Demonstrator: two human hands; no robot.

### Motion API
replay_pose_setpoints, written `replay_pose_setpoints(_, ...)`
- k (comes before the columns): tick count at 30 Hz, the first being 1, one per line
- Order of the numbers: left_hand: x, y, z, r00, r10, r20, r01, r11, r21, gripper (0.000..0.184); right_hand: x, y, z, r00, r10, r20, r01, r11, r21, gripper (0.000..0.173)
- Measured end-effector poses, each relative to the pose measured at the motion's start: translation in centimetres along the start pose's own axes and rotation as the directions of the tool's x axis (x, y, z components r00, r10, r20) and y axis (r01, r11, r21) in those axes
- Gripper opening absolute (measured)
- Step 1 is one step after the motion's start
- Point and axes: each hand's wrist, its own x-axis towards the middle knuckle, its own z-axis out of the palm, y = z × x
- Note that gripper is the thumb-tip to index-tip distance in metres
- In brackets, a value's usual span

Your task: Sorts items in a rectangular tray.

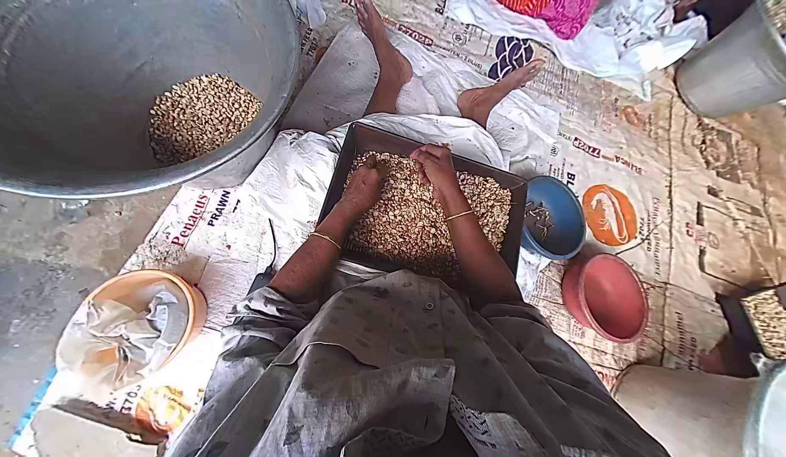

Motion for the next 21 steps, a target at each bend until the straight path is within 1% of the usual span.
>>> replay_pose_setpoints(1, -0.1, 0.3, -0.1, 1.000, -0.009, 0.019, 0.008, 1.000, 0.018, 0.025, 0.3, -0.3, 0.5, 1.000, -0.028, 0.013, 0.030, 0.969, -0.245, 0.022)
replay_pose_setpoints(2, -0.1, 0.5, -0.1, 0.999, -0.017, 0.034, 0.015, 0.999, 0.032, 0.025, 0.3, -0.8, 1.1, 0.999, -0.031, 0.024, 0.038, 0.891, -0.452, 0.025)
replay_pose_setpoints(3, -0.1, 0.6, -0.1, 0.999, -0.019, 0.034, 0.018, 0.999, 0.037, 0.025, 0.2, -1.1, 1.9, 0.999, -0.032, 0.023, 0.039, 0.799, -0.600, 0.027)
replay_pose_setpoints(4, -0.1, 0.5, -0.1, 1.000, -0.017, 0.020, 0.016, 0.999, 0.031, 0.024, 0.1, -1.3, 2.7, 1.000, -0.028, 0.014, 0.030, 0.718, -0.695, 0.027)
replay_pose_setpoints(5, 0.0, 0.2, -0.1, 1.000, -0.016, 0.006, 0.016, 1.000, 0.019, 0.022, -0.2, -1.5, 3.4, 1.000, -0.014, 0.001, 0.010, 0.661, -0.750, 0.028)
replay_pose_setpoints(6, 0.0, -0.1, -0.1, 1.000, -0.015, -0.017, 0.015, 1.000, -0.003, 0.021, -0.3, -1.7, 3.9, 1.000, 0.006, -0.012, -0.014, 0.634, -0.773, 0.028)
replay_pose_setpoints(7, 0.1, -0.4, -0.2, 0.999, -0.025, -0.038, 0.023, 0.999, -0.045, 0.020, -0.2, -1.7, 4.0, 1.000, 0.019, -0.019, -0.027, 0.636, -0.771, 0.028)
replay_pose_setpoints(8, 0.2, -0.6, -0.4, 0.997, -0.038, -0.066, 0.031, 0.994, -0.109, 0.020, 0.1, -1.3, 3.8, 1.000, 0.016, -0.021, -0.026, 0.665, -0.747, 0.025)
replay_pose_setpoints(9, 0.3, -0.8, -0.6, 0.993, -0.066, -0.095, 0.048, 0.981, -0.186, 0.019, 0.5, -0.8, 3.3, 1.000, 0.004, -0.014, -0.012, 0.723, -0.691, 0.024)
replay_pose_setpoints(10, 0.3, -1.1, -0.9, 0.987, -0.115, -0.108, 0.081, 0.956, -0.280, 0.019, 0.8, -0.2, 2.7, 1.000, -0.023, -0.011, 0.012, 0.801, -0.599, 0.022)
replay_pose_setpoints(11, 0.4, -1.3, -1.0, 0.978, -0.180, -0.107, 0.123, 0.908, -0.400, 0.019, 1.1, 0.6, 2.0, 0.998, -0.058, -0.018, 0.044, 0.888, -0.458, 0.018)
replay_pose_setpoints(12, 0.5, -1.6, -1.0, 0.966, -0.239, -0.101, 0.148, 0.826, -0.544, 0.016, 1.2, 1.3, 1.2, 0.996, -0.088, -0.030, 0.077, 0.961, -0.266, 0.013)
replay_pose_setpoints(13, 0.4, -1.7, -1.0, 0.954, -0.288, -0.082, 0.155, 0.708, -0.689, 0.011, 1.2, 1.8, 0.4, 0.992, -0.120, -0.033, 0.119, 0.992, -0.032, 0.006)
replay_pose_setpoints(14, 0.4, -1.6, -1.0, 0.939, -0.340, -0.054, 0.153, 0.553, -0.819, 0.004, 0.9, 2.1, -0.4, 0.989, -0.144, -0.016, 0.144, 0.964, 0.225, 0.007)
replay_pose_setpoints(15, 0.3, -1.4, -1.0, 0.925, -0.379, -0.023, 0.143, 0.405, -0.903, 0.006, 0.4, 1.9, -1.4, 0.988, -0.151, 0.045, 0.113, 0.878, 0.465, 0.014)
replay_pose_setpoints(16, 0.3, -1.3, -1.1, 0.918, -0.396, -0.004, 0.132, 0.316, -0.939, 0.011, 0.0, 1.8, -2.4, 0.978, -0.172, 0.115, 0.064, 0.780, 0.623, 0.019)
replay_pose_setpoints(17, 0.4, -1.2, -1.1, 0.917, -0.400, 0.002, 0.132, 0.298, -0.945, 0.014, -0.1, 1.9, -3.1, 0.968, -0.195, 0.158, 0.028, 0.710, 0.704, 0.022)
replay_pose_setpoints(18, 0.5, -1.2, -1.0, 0.923, -0.385, -0.002, 0.141, 0.343, -0.929, 0.016, -0.1, 2.1, -3.4, 0.963, -0.200, 0.181, 0.012, 0.702, 0.712, 0.023)
replay_pose_setpoints(19, 0.6, -1.3, -0.8, 0.936, -0.351, -0.019, 0.148, 0.442, -0.885, 0.014, -0.1, 2.3, -3.3, 0.966, -0.184, 0.183, 0.016, 0.746, 0.665, 0.023)
replay_pose_setpoints(20, 0.6, -1.3, -0.5, 0.954, -0.296, -0.044, 0.140, 0.573, -0.807, 0.015, -0.1, 2.4, -2.9, 0.973, -0.159, 0.165, 0.039, 0.825, 0.564, 0.023)
replay_pose_setpoints(21, 0.7, -1.3, -0.4, 0.972, -0.225, -0.062, 0.120, 0.709, -0.695, 0.019, 0.0, 2.4, -2.2, 0.981, -0.141, 0.130, 0.076, 0.908, 0.411, 0.023)
